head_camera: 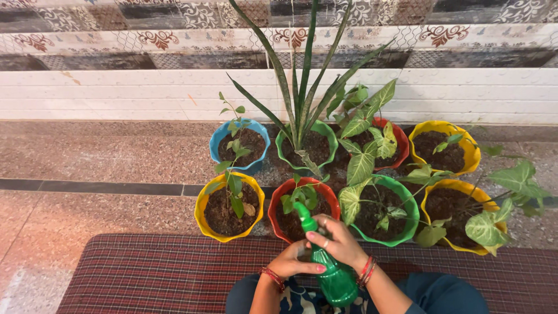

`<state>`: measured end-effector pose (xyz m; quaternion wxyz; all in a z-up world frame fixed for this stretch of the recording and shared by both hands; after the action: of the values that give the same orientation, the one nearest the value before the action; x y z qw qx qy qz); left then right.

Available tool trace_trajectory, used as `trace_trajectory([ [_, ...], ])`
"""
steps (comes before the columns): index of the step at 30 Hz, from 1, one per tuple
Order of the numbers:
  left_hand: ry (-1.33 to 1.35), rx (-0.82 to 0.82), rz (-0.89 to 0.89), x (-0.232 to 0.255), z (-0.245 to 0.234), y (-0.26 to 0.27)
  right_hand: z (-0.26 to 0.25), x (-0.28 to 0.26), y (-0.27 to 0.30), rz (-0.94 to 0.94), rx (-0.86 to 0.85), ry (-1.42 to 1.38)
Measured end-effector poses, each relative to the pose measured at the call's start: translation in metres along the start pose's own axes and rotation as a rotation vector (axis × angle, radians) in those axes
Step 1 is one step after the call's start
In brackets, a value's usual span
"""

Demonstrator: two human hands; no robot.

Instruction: The person sits on a mat and uses a green spray bottle to mist several potted plants arranged on the floor. The person systematically sprays each pot, including a tall snake plant and smaller leafy plants in colorful containers.

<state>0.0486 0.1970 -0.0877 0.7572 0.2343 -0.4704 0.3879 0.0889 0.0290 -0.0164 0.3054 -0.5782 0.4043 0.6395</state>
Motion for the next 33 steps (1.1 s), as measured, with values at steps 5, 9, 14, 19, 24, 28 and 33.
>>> trace_trajectory([
  [5, -0.059, 0.032, -0.029, -0.008, -0.006, -0.003, -0.001, -0.004, -0.004, 0.069, 0.071, 0.096],
  [9, -0.143, -0.066, -0.048, -0.014, -0.006, -0.003, -0.008, 0.022, 0.001, 0.127, 0.079, 0.041],
  [14, -0.195, -0.086, -0.112, -0.021, -0.007, -0.008, -0.017, 0.055, 0.006, 0.300, 0.277, -0.269],
  [19, -0.196, -0.132, -0.129, -0.016, 0.000, -0.009, -0.017, 0.050, 0.006, 0.284, 0.197, -0.094],
  [24, -0.159, -0.029, -0.080, -0.009, -0.003, -0.005, 0.000, 0.016, -0.001, -0.020, 0.108, 0.221],
  [28, -0.153, -0.026, -0.058, -0.009, -0.005, -0.005, 0.003, 0.012, -0.004, -0.007, 0.171, 0.430],
  [33, -0.213, -0.042, -0.093, -0.018, -0.005, -0.009, -0.004, 0.045, 0.001, 0.157, 0.242, -0.007],
])
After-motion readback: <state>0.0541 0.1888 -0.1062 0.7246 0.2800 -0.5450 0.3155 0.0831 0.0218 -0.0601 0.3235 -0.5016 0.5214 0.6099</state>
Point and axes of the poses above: each hand's wrist, its own y-axis away from the middle knuckle, its own z-axis out of the palm, x = y × z, the point moved 2 cm from there along -y, towards the middle knuckle, and after that the axes turned 11 degrees about z, right-handed, at the moved point
